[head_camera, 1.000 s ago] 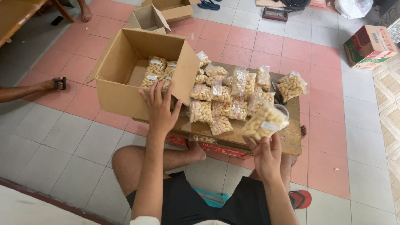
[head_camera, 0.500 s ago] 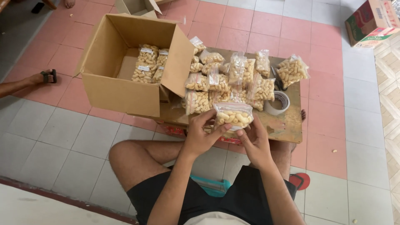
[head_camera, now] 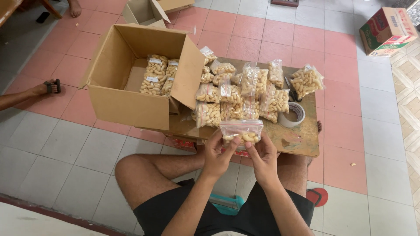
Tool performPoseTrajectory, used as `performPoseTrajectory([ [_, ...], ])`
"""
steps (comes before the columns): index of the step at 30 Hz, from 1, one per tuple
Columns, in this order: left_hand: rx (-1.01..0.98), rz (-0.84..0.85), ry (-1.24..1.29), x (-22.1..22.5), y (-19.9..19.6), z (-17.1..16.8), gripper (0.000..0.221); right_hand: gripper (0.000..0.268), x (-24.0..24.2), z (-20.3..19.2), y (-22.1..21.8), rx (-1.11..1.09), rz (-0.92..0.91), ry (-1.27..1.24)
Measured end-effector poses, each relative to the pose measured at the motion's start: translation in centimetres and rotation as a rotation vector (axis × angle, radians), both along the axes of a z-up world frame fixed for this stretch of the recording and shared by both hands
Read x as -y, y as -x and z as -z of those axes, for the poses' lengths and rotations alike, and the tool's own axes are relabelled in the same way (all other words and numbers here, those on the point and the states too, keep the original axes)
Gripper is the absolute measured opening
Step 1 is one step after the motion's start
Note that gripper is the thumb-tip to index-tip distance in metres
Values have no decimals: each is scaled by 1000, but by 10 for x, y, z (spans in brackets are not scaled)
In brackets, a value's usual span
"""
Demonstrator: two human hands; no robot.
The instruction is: Packing small plastic bags of snacks into a cardboard box.
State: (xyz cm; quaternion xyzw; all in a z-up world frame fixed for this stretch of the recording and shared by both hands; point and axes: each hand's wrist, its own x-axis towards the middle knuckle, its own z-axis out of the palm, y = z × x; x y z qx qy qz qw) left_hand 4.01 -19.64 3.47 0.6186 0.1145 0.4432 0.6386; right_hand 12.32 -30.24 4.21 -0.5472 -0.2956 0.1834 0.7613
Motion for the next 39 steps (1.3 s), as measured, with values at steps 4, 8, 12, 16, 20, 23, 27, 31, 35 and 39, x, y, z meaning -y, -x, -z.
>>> performPoseTrajectory([
  [4,27,-25,-28,3,-1,5,18,20,2,-5,4,6,7,-15],
  [8,38,-59,-27,11,-4,16,19,7,-4,-4,8,-110,62,-118],
  [12,67,-86,20,16,-2,19,22,7,-4,23,-1,-146,72,-201],
  [16,65,-155,-30,14,-3,22,16,9,-7,26,5,-170,71,-207],
  [20,68,-235,-59,15,2,12,13,14,-4,29,9,-84,112,-162],
  [23,84,-257,-76,17,6,-2,16,19,0,40,6,-10,145,-82],
  [27,106,-277,-91,19,9,-6,27,9,-13,35,16,-152,139,-200],
  [31,147,-353,-116,21,14,-12,33,7,-21,31,33,-275,126,-278],
  [35,115,-501,-93,14,19,-1,41,10,-28,10,53,-363,17,-193],
  [39,101,-634,-106,4,25,2,44,26,-38,-8,60,-272,-25,-131],
])
